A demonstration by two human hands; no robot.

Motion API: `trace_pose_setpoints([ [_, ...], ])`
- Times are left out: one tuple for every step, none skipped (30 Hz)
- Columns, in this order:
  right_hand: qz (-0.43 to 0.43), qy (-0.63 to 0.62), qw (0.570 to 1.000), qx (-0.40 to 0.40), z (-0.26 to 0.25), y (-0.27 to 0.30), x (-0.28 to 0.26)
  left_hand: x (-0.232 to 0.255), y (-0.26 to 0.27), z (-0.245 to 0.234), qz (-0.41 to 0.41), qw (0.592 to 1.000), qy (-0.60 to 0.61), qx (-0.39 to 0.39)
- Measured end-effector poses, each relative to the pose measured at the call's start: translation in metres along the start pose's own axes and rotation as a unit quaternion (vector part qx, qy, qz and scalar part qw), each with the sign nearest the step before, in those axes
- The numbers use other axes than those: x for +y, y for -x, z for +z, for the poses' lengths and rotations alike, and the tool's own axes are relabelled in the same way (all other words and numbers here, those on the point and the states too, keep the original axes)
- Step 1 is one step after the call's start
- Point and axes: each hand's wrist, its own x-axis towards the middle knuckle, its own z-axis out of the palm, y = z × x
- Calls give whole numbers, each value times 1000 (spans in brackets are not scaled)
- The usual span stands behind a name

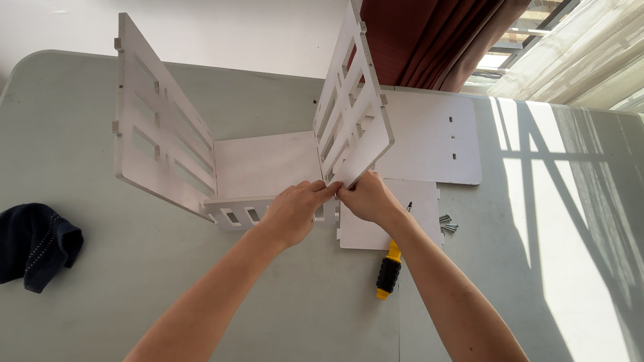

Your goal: The person assembles a white slotted panel furniture piece on a table. They align the side panels and base, then use a screwdriver to drive screws and secure the panels, repositioning the unit and attaching a top panel as they build it up.

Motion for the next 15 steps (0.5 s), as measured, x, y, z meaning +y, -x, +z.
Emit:
trace_pose_setpoints([
  [13,12,1000,-5,1,2,-1,1,2,-1,0,1000,-3,1],
  [26,24,999,-10,1,5,-2,2,4,-2,-1,1000,-5,1],
  [37,37,999,-13,0,7,-4,4,4,-4,0,1000,-9,4],
  [25,22,999,-1,0,10,-5,6,5,-5,0,1000,-10,8],
  [14,6,1000,10,2,15,-5,8,8,-5,0,1000,-11,11],
  [2,-11,1000,21,4,20,-4,11,10,-6,0,1000,-12,14],
  [-25,-51,998,27,6,26,-3,13,13,-7,8,1000,-9,23],
  [-51,-92,994,33,7,32,-1,14,16,-8,16,999,-7,31],
  [-78,-133,987,40,7,38,1,16,18,-10,25,999,-4,40],
  [-68,-139,987,38,7,43,4,19,20,-12,34,998,9,51],
  [-56,-146,987,36,8,50,6,21,25,-15,43,997,23,62],
  [-45,-153,987,34,9,57,9,24,29,-19,53,995,37,73],
  [-30,-164,986,25,10,65,12,28,33,-23,50,995,48,77],
  [-15,-175,984,15,10,73,15,32,36,-27,47,994,58,80],
  [-1,-186,983,7,11,79,17,37,40,-33,45,993,68,85],
])
